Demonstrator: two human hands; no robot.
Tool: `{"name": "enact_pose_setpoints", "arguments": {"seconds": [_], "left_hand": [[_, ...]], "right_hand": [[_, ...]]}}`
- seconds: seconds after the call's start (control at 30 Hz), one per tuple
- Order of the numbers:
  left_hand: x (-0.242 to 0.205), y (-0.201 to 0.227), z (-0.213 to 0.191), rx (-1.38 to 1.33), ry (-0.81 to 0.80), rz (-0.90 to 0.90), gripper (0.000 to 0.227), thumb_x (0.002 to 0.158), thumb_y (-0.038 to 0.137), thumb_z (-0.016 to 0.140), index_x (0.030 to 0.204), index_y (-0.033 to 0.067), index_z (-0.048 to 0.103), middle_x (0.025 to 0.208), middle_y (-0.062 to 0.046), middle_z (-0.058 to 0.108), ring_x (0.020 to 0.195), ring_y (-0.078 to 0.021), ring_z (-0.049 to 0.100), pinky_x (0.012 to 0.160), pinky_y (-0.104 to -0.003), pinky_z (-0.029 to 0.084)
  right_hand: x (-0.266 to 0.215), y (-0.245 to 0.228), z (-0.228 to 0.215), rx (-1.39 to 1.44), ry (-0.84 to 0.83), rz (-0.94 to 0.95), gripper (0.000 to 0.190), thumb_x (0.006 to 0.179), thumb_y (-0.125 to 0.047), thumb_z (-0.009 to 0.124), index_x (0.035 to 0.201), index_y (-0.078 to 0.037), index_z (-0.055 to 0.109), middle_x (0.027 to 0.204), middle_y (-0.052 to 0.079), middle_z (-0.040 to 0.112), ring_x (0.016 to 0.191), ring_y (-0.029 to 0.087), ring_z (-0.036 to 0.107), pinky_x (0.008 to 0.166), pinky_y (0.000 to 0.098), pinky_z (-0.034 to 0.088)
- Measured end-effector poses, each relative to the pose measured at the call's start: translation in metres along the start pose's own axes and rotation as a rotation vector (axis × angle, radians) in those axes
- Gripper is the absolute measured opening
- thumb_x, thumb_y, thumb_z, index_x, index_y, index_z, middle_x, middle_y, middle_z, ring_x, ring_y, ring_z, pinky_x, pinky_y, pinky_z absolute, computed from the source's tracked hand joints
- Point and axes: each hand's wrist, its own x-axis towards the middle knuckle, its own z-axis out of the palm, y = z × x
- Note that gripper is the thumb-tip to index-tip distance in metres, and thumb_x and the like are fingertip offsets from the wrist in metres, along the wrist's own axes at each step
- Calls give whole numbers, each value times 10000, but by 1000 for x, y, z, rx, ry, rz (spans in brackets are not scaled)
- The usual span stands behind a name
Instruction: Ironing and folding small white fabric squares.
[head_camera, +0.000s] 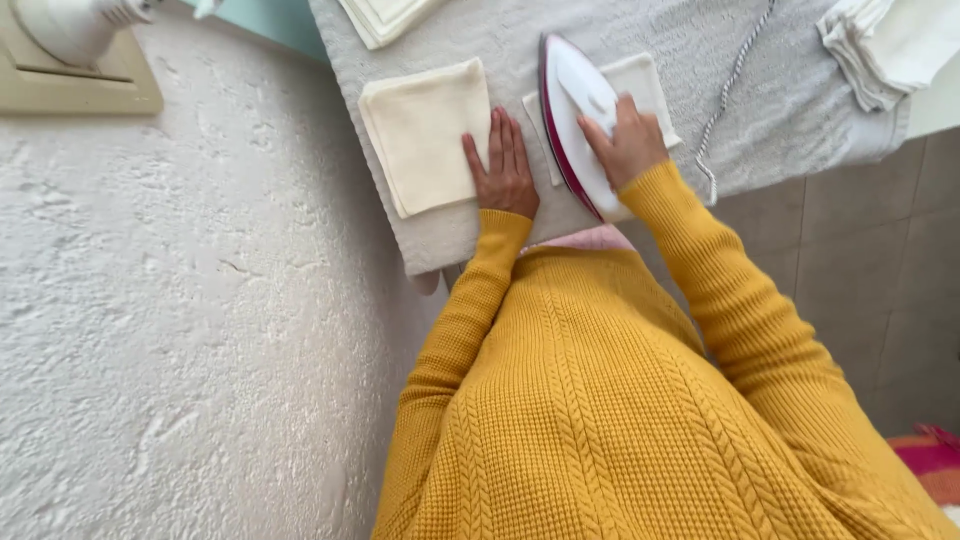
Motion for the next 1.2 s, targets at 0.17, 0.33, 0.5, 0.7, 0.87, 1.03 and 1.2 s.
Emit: {"name": "enact_pose_setpoints", "arguments": {"seconds": [0.17,0.33,0.5,0.7,0.87,1.03,1.2], "left_hand": [[-4,0,4,-19,25,-18,555,1002,60,430,1536,-86,386,1650,-226,311,1571,-289,221,1277,-662,126],[1,2,3,-43,19,-14,553,1000,70,441,1525,-96,396,1641,-233,325,1565,-303,223,1271,-659,119],[17,13,-3,-155,-60,-81,485,1014,63,438,1477,-64,370,1648,-249,283,1589,-364,168,1313,-598,70],[45,47,-12,-71,-232,11,659,1028,114,401,1633,-6,170,1725,-175,135,1621,-290,120,1343,-455,70],[48,46,-6,-164,-214,2,664,1075,283,394,1628,1,157,1718,-154,106,1606,-276,85,1319,-463,52],[48,47,-18,-146,-243,-4,711,1089,391,398,1628,-3,155,1717,-169,96,1607,-277,71,1319,-461,46],[48,47,-19,-114,-276,-3,724,1086,400,398,1634,0,145,1722,-156,92,1608,-270,70,1322,-465,56]], "right_hand": [[23,63,27,-169,160,-290,510,1104,-414,673,1087,83,559,687,195,687,619,316,701,532,405,571],[13,21,-2,-38,-9,-10,534,1043,-421,624,1119,101,534,646,221,673,513,312,682,480,416,545],[2,20,-16,-41,56,3,507,1010,-403,638,1090,89,550,651,190,652,490,321,681,453,427,555],[19,37,-20,-39,150,-88,527,1051,-429,670,1032,92,592,649,232,662,574,332,698,569,433,566],[31,76,-12,-53,205,-161,512,1032,-423,677,1080,82,604,782,269,693,692,392,710,631,479,572],[36,63,-22,-57,143,-25,554,1043,-464,645,1094,84,579,789,295,688,750,417,695,763,499,569],[51,81,-22,-63,249,-128,563,1039,-457,692,1084,95,590,857,287,675,803,444,684,708,523,554]]}}
